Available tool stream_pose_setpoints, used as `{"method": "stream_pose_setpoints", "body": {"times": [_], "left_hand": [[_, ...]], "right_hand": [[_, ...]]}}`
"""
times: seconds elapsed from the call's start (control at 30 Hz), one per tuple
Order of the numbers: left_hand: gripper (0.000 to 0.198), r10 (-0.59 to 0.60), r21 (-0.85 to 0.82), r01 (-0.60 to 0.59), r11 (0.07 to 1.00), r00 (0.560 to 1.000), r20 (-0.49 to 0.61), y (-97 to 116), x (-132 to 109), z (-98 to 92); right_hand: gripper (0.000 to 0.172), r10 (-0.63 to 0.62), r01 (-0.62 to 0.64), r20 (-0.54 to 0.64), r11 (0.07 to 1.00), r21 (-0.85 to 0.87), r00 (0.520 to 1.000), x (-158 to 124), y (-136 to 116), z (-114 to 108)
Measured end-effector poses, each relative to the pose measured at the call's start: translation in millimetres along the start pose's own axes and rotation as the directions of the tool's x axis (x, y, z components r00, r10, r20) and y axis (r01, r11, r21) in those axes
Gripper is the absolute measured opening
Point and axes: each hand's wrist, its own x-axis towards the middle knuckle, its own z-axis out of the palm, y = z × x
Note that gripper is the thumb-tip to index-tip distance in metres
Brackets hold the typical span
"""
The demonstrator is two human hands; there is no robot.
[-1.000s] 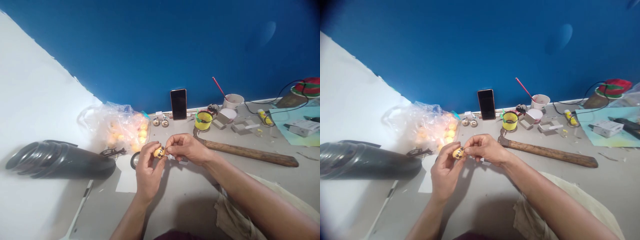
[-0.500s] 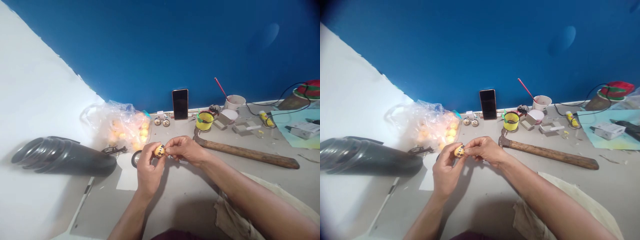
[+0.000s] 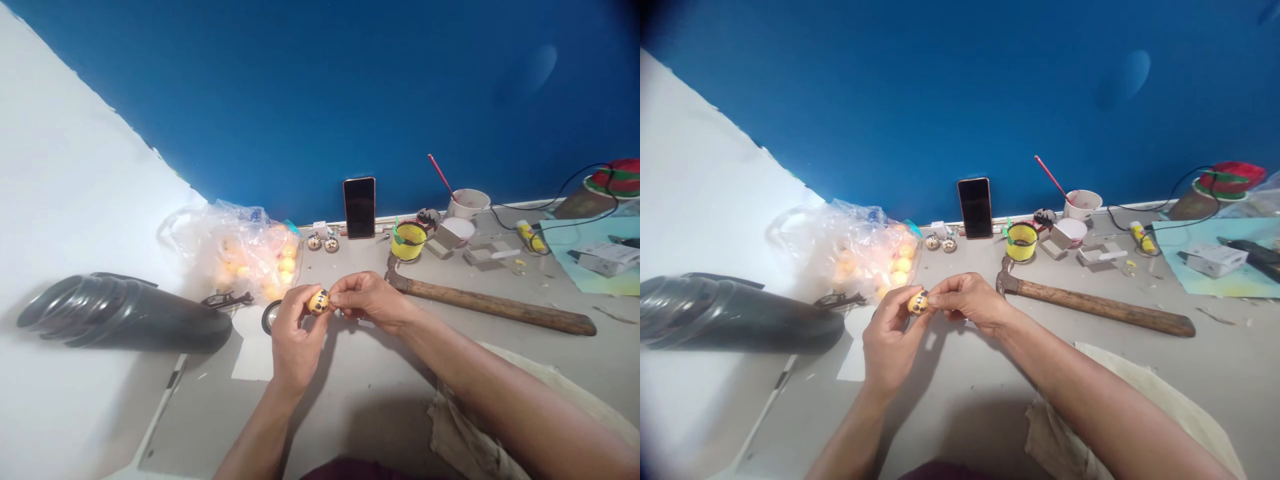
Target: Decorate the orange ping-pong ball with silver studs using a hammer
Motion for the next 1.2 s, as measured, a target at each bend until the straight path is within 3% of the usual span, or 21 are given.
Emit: {"method": "stream_pose_setpoints", "body": {"times": [0.13,0.3,0.83,1.2], "left_hand": [[0.029,-0.009,-0.021,0.009,1.0,1.0,-0.017,1,0,0.5],[0.027,0.0,0.007,-0.001,1.0,0.999,0.045,2,1,-1.9],[0.029,0.021,0.046,-0.022,0.999,1.0,0.004,-6,-3,-2.7],[0.029,0.2,0.167,-0.212,0.963,0.976,0.088,-14,-1,-6.2]], "right_hand": [[0.037,0.023,-0.023,-0.006,1.0,-0.007,1.0,0,-3,-1],[0.036,0.05,-0.05,0.028,0.999,-0.015,0.998,0,-3,-3],[0.04,-0.038,0.037,0.03,0.999,0.033,0.999,-1,0,3],[0.039,0.03,-0.03,0.045,1.0,-0.004,0.999,-1,-4,-2]]}}
